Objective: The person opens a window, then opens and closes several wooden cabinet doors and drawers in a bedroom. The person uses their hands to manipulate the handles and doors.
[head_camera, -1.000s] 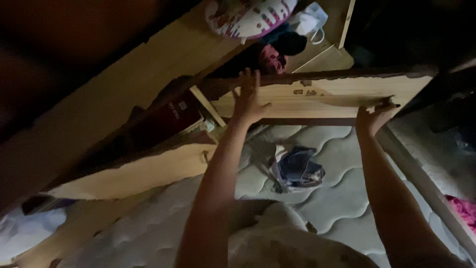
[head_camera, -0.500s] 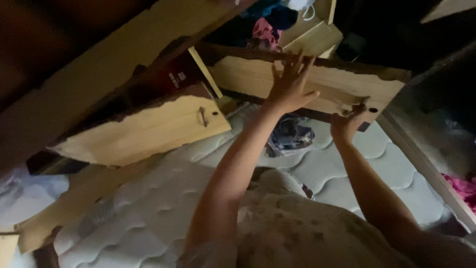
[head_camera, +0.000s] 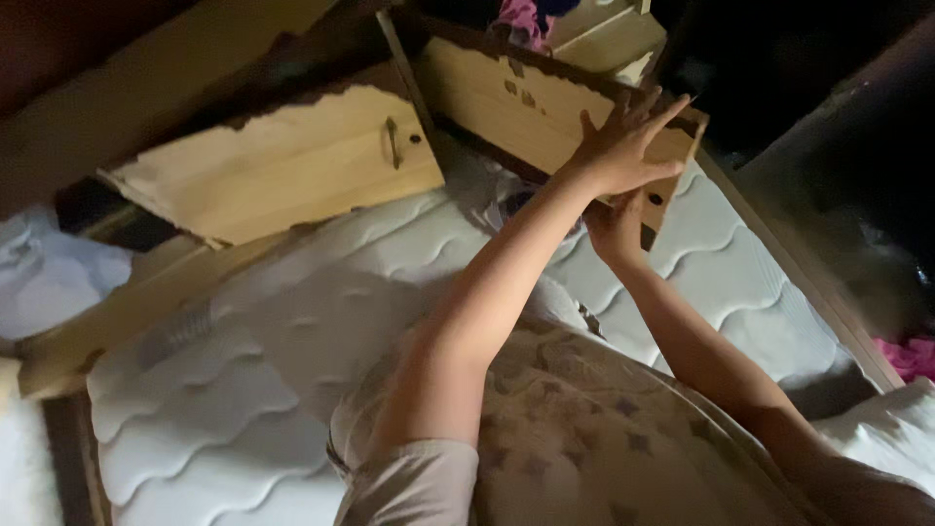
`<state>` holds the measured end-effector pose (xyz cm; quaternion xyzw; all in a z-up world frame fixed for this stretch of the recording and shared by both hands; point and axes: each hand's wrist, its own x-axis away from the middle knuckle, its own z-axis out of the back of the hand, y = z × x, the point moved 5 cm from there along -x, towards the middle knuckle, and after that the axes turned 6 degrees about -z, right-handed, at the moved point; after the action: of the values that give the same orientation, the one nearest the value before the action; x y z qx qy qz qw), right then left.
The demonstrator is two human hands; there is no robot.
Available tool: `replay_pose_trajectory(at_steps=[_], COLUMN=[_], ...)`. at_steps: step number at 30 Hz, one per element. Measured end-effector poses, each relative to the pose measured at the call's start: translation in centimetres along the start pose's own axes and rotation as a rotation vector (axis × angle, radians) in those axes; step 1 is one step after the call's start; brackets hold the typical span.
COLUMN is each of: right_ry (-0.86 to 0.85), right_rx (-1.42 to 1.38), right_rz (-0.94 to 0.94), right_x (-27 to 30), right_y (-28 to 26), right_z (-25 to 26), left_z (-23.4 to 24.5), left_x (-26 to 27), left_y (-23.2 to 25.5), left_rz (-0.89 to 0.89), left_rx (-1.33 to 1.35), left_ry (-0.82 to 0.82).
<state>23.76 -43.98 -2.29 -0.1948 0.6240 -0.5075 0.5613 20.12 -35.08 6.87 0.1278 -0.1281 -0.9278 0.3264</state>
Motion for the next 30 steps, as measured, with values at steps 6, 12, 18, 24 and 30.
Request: replay_pose_trajectory(at_steps=[6, 12, 18, 24, 30], right_ry=[-0.360, -0.058, -0.258, -0.411, -0.386], right_rx=[0.049, 0.336, 0.241, 0.172, 0.210], right_rz=[-0.034, 0.071, 0.210, 0.114, 0.119], right_x=[1.8, 0.5, -0.3, 0.2, 1.9], right_y=[-1.4, -7.2, -12.9, -12.7, -12.7], right_z=[3.3, 8.3, 5.4, 2.1, 0.5], left_z=[0.7, 1.6, 3.2, 5.3, 7.2], left_x=[3.3, 5.8, 8.1, 11.0, 14.6], left_y=[1.4, 1.4, 1.3, 0.6, -0.1], left_rz=[0.143, 0.218, 0.233, 0.267, 0.290], left_rx=[-0.135, -0.207, -0.105, -0.148, 0.061], left_ry=[0.077, 0.225, 0.475, 0.498, 0.389])
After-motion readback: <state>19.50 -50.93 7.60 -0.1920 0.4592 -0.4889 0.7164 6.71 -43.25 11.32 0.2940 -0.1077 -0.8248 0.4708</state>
